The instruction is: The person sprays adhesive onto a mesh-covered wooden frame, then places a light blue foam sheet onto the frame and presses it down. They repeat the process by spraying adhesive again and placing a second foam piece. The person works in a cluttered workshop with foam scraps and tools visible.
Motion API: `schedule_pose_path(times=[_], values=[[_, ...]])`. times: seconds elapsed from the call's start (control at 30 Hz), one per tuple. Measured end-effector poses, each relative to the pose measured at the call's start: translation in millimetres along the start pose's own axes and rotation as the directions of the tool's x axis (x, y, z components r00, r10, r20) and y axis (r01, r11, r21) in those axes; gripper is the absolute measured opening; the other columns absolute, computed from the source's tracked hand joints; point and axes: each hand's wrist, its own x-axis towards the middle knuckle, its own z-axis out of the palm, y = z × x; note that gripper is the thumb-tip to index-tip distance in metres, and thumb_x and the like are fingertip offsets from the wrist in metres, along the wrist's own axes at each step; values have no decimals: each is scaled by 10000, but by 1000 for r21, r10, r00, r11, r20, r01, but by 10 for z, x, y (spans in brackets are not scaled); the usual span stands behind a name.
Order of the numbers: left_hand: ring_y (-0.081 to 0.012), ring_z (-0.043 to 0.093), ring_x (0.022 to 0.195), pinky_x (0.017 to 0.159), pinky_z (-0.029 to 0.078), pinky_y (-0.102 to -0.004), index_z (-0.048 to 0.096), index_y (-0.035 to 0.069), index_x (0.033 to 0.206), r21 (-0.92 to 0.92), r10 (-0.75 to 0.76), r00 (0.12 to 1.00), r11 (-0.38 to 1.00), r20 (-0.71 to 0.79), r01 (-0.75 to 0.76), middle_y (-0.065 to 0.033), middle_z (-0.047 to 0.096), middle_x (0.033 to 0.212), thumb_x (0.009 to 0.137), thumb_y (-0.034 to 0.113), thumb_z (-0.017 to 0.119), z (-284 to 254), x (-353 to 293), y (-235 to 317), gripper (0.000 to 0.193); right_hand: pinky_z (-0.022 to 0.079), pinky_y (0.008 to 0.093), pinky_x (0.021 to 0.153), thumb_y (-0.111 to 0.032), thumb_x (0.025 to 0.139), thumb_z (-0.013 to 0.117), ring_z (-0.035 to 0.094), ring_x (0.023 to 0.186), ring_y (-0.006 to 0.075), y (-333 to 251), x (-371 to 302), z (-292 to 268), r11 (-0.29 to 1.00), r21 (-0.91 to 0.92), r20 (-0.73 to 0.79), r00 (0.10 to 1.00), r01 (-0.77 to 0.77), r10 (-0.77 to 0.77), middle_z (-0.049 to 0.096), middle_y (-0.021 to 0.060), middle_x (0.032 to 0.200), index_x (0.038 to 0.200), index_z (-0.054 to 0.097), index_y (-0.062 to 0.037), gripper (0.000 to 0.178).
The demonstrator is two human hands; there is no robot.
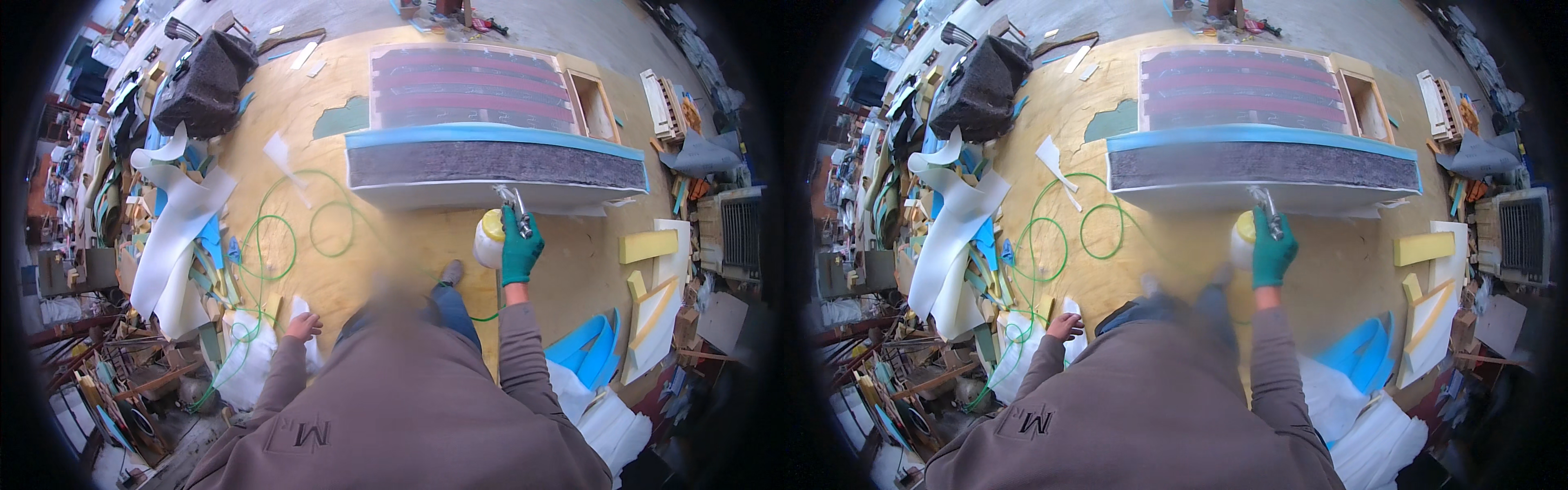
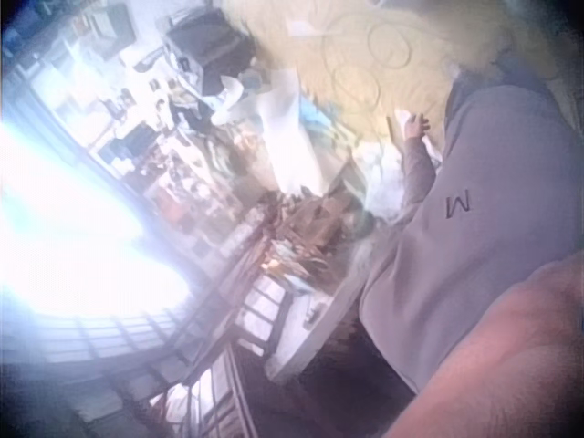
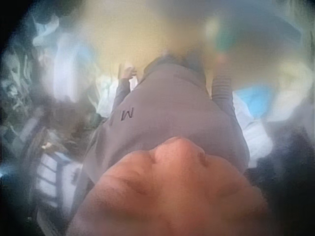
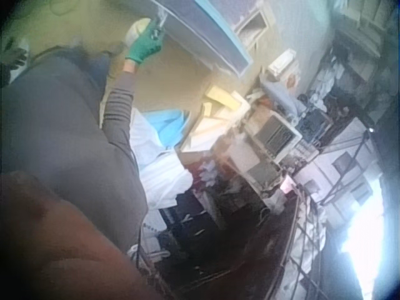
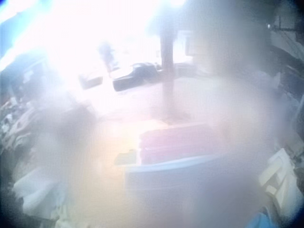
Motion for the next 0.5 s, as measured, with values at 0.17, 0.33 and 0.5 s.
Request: schedule_pose_path(times=[0.17, 0.33, 0.5], values=[[-212, 751, 931, 752, 536, -369, 667, 95, 1309, 9, 38, 999, 999, 7, -38, -67, 769, 1152, 1059, 413, 608, 390, -97, 315, 409, 467, 317, 616, -307, 939, 832, 526, 663, 62, 138, 415, -451, 1000, -10, -72, 997, 20, -21, 636, -23, 695, 901, 750, -46, 276], [-202, 745, 907, 731, 524, -364, 667, 90, 1307, 18, 38, 999, 999, 25, -38, -61, 770, 1108, 1060, 411, 607, 710, -179, 466, 410, 489, 340, 623, -317, 938, 829, 593, 649, 110, 277, 776, -893, 998, -37, -162, 986, 45, -50, 702, 24, 722, 913, 755, -45, 283], [-201, 746, 884, 694, 524, -351, 681, 86, 1260, -2, 34, 999, 999, 19, -33, -66, 775, 1082, 1055, 415, 615, 862, -258, 447, 393, 489, 352, 617, -338, 932, 832, 609, 629, 137, 398, 940, -938, 990, -126, -110, 991, 64, -78, 699, 58, 709, 915, 756, -47, 301]])
